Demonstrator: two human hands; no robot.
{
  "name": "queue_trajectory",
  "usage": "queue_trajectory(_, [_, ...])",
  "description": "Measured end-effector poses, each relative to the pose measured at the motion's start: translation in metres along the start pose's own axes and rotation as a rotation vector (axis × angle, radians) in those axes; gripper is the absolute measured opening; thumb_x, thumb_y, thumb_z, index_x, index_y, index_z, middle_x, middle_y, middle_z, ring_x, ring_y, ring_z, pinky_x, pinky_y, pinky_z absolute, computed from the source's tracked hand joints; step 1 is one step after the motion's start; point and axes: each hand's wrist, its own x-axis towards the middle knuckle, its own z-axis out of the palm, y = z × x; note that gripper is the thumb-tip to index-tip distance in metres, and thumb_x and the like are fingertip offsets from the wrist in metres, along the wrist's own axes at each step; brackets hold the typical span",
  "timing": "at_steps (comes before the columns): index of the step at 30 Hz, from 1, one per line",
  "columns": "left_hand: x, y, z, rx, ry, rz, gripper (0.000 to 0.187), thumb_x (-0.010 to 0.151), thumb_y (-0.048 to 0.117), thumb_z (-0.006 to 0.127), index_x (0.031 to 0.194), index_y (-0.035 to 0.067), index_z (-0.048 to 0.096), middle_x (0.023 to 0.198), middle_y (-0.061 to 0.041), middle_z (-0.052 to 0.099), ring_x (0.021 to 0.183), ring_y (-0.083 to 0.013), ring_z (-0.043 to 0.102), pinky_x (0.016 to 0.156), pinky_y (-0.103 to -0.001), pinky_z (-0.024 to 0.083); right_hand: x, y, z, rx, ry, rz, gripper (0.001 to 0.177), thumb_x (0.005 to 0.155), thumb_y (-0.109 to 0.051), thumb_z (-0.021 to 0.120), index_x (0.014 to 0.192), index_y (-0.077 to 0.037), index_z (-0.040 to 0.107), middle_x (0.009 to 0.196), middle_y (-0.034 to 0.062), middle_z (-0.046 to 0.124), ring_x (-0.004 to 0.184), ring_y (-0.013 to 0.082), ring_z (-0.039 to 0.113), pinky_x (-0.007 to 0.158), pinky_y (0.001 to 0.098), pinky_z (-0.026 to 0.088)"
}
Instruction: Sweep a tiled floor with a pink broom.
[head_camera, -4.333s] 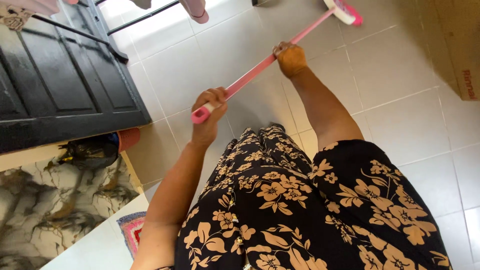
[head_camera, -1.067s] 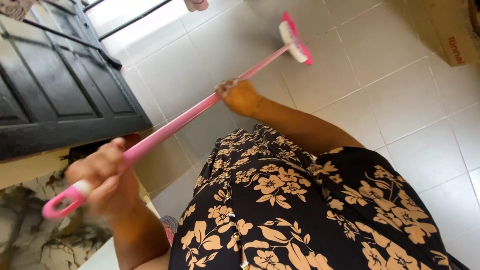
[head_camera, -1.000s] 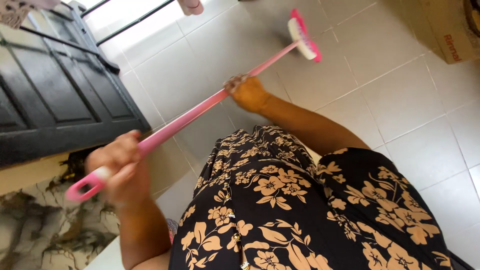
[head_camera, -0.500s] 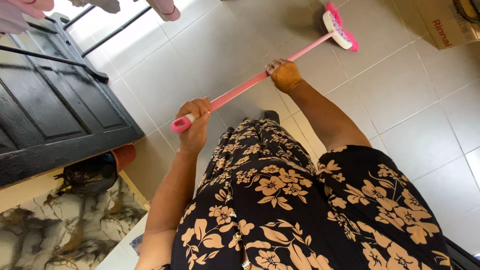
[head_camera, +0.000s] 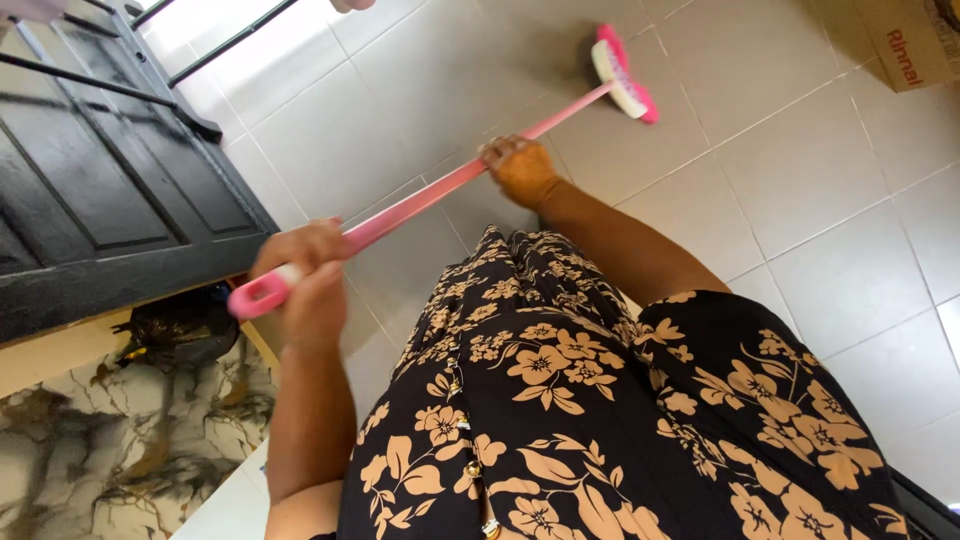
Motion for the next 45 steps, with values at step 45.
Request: queue_trajectory(45, [0.063, -0.094, -0.003, -0.160, -0.029, -0.087, 0.025, 0.079, -0.003, 0.062, 0.082, 0.012, 0.042, 0.078, -0.002, 0.046, 0.087, -0.0213, 0.049, 0.117, -0.042, 0.036, -0.021, 0.077, 0.004, -0.093, -0.110, 0.070, 0.033, 0.086, -0.017, 0.063, 0.116, -0.003, 0.070, 0.107, 0.0131, 0.072, 0.100, 0.0290, 0.069, 0.088, 0.0418, 0.056])
